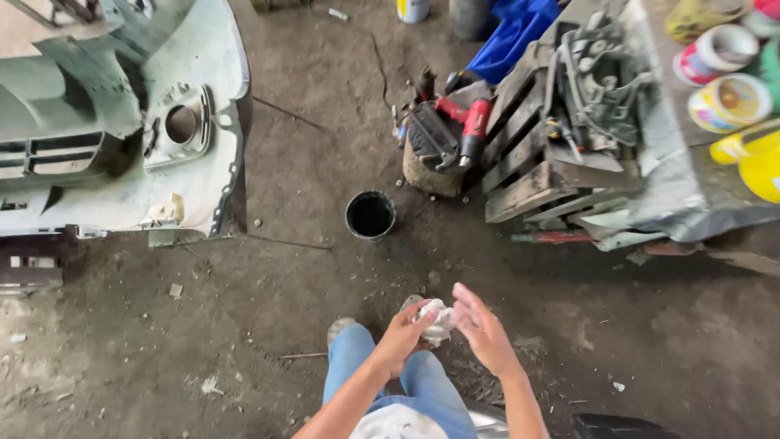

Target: The person kneads a white putty-like substance in their hands, then walks to a car bumper and applies the substance to a damaged area on the bumper's surface.

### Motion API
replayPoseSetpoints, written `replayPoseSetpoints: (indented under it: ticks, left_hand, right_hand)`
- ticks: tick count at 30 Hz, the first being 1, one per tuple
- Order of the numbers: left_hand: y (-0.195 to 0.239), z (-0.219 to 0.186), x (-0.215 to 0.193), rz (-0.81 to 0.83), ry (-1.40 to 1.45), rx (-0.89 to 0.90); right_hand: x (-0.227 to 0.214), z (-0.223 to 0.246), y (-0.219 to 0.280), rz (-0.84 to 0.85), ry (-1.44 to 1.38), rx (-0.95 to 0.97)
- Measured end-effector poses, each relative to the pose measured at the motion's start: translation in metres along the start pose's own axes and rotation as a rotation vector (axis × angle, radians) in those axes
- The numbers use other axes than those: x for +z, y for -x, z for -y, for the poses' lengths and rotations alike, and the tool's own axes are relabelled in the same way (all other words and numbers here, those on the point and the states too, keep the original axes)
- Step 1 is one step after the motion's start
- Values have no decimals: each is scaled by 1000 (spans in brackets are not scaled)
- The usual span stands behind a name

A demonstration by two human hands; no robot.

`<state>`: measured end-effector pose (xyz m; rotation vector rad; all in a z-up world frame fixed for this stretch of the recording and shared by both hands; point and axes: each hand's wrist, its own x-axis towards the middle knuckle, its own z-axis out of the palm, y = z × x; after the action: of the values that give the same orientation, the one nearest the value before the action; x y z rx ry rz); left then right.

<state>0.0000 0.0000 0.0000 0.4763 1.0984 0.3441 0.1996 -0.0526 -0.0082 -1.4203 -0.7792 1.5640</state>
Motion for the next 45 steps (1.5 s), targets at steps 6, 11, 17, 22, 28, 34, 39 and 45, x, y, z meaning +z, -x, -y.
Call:
replayPoseSetpoints:
  ticks: [6, 11, 17, 22, 28, 34, 39, 45]
  left_hand:
    - [-91, -16, -59, 174, 134, -347]
    - [-187, -58, -126, 196, -15, -575]
    - [-337, 24, -259, -448, -629, -134]
    - [-444, 71, -321, -522, -109, 35]
    - [-504, 90, -352, -616, 98, 131]
    - [-513, 53, -383, -608, 11, 22]
    - [-507, 53, -391, -633, -31, 98]
    - [-484, 116, -364, -397, -39, -22]
  right_hand:
    - [26, -93, -125, 124, 175, 73]
    - [23, -167, -203, 187, 22, 327]
    - [16, -327, -306, -78, -556, 436]
    - [36, -380, -448, -64, -623, 336]
    - [119, -484, -655, -130, 356, -14]
    - [140, -683, -778, -219, 1249, -45]
    - [122, -518, -741, -243, 874, 144]
    - [52, -349, -578, -167, -581, 322]
